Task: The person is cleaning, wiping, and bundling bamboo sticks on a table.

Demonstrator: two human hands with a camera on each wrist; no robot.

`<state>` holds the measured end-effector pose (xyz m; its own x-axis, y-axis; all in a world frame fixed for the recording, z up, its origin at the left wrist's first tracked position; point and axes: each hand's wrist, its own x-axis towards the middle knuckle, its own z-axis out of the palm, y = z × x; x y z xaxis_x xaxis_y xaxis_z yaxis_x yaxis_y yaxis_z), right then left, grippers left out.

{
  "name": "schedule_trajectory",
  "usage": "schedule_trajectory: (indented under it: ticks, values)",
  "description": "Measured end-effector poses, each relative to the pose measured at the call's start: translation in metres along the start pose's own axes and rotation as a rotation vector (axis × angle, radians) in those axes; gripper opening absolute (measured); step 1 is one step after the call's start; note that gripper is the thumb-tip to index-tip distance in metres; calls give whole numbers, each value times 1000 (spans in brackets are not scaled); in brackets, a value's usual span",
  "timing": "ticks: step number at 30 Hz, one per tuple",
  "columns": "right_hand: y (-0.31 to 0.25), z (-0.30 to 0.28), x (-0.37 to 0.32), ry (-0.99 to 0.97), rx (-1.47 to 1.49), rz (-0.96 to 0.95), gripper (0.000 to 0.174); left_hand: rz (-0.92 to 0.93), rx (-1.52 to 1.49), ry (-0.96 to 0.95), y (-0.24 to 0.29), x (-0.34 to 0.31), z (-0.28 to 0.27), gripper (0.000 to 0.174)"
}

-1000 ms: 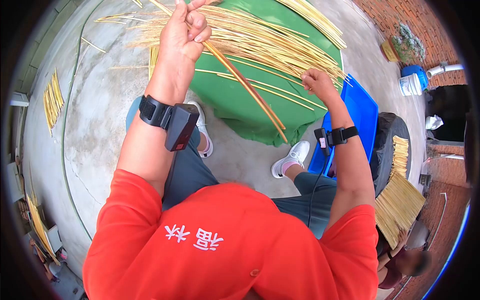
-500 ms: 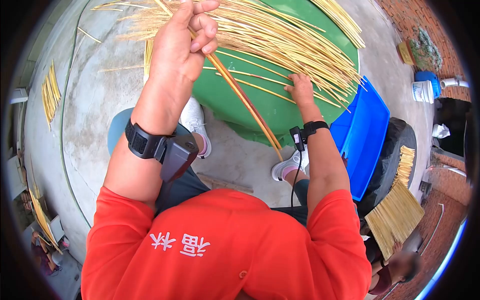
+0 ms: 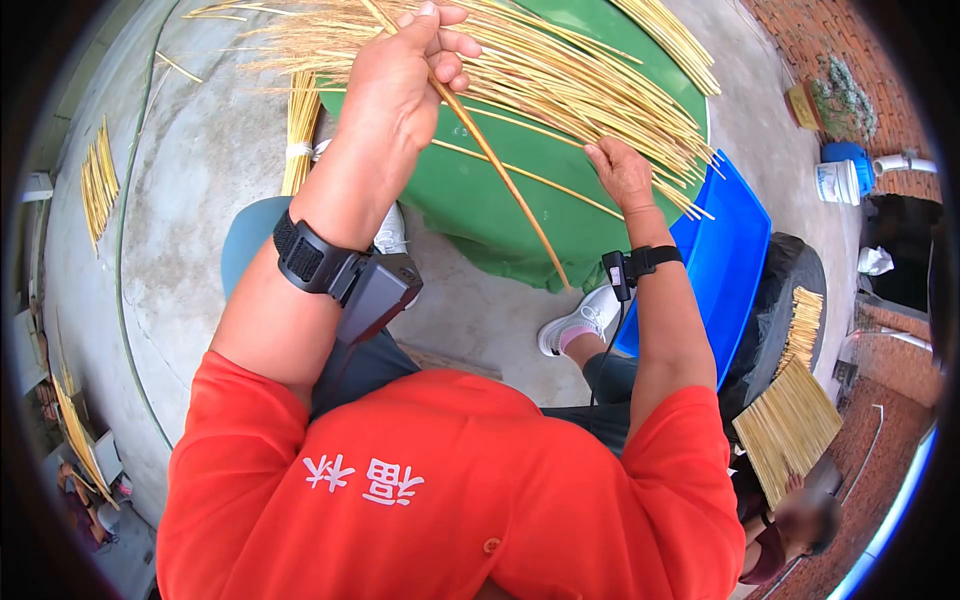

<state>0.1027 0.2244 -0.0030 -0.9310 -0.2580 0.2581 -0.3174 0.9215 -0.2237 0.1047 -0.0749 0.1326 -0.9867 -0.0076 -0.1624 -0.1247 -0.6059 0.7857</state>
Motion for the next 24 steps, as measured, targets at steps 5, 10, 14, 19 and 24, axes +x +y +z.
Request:
schedule_trajectory:
  ticks: [5, 10, 14, 19, 24]
  values:
    - [5, -42, 10, -3, 294, 244, 33, -98, -1, -41, -4, -9, 9, 22]
    - [-65, -94, 19, 88, 960, 311, 34, -133, 0, -97, -12, -20, 23, 28]
    - [-145, -97, 11, -87, 1092, 238, 32, 50, -171, -237, -6, -25, 40, 38]
    - [-172, -63, 4, 138, 736, 33, 36, 309, -112, -323, 11, -23, 33, 29]
    - [-171, -51, -4, 180, 781, -175, 44, 510, 22, -385, 22, -23, 26, 32]
